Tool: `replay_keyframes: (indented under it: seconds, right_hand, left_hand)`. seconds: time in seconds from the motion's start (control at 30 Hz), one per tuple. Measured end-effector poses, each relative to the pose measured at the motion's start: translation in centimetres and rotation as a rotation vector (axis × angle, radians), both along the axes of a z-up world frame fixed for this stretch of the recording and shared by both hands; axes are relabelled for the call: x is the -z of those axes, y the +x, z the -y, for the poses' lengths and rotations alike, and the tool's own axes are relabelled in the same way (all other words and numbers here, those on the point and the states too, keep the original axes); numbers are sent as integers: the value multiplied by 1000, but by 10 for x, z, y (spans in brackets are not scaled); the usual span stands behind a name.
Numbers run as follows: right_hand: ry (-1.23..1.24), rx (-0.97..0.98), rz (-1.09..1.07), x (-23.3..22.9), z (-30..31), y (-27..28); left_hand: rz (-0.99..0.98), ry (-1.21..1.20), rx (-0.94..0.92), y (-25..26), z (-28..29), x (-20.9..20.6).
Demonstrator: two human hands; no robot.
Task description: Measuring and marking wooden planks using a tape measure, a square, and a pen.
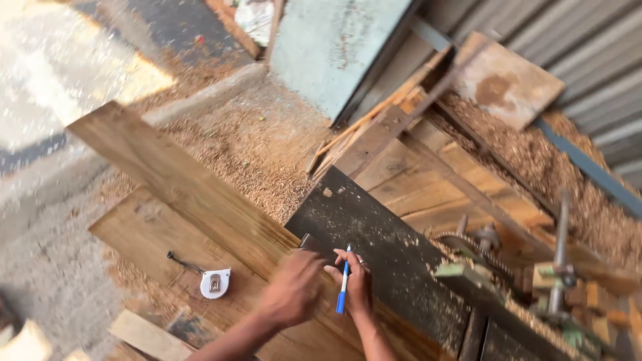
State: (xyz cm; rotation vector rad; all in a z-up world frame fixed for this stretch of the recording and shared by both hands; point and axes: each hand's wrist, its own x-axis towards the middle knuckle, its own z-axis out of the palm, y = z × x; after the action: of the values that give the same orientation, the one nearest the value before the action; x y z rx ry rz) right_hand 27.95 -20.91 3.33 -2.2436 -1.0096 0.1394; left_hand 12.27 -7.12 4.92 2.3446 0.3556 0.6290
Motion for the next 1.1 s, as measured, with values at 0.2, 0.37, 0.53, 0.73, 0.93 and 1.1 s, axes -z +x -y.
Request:
replay_keyframes:
  seconds: [0.2, 0.37, 0.53, 0.73, 0.93, 1.1]
  right_hand:
    - [246, -82, -295, 88, 17, 47]
    - [352, -30, -673, 76, 39, 43]
    - [322, 143, -758, 64, 48, 42]
    - [393, 218, -706, 86, 53, 48]
    - [410, 166, -685, 110, 62, 63]
    - [332, 263, -640, 68, 40, 52]
  left_hand:
    - [-101, -212, 42, 88, -2, 27]
    - [-205, -23, 176, 79, -17, 32]
    - [-294, 70, 160, 105, -9, 63]
    - [-376, 113, 134, 111, -9, 62]
    - [-374, 162, 119, 119, -6, 74]
    - [-339, 154, 105, 122, -2, 84]
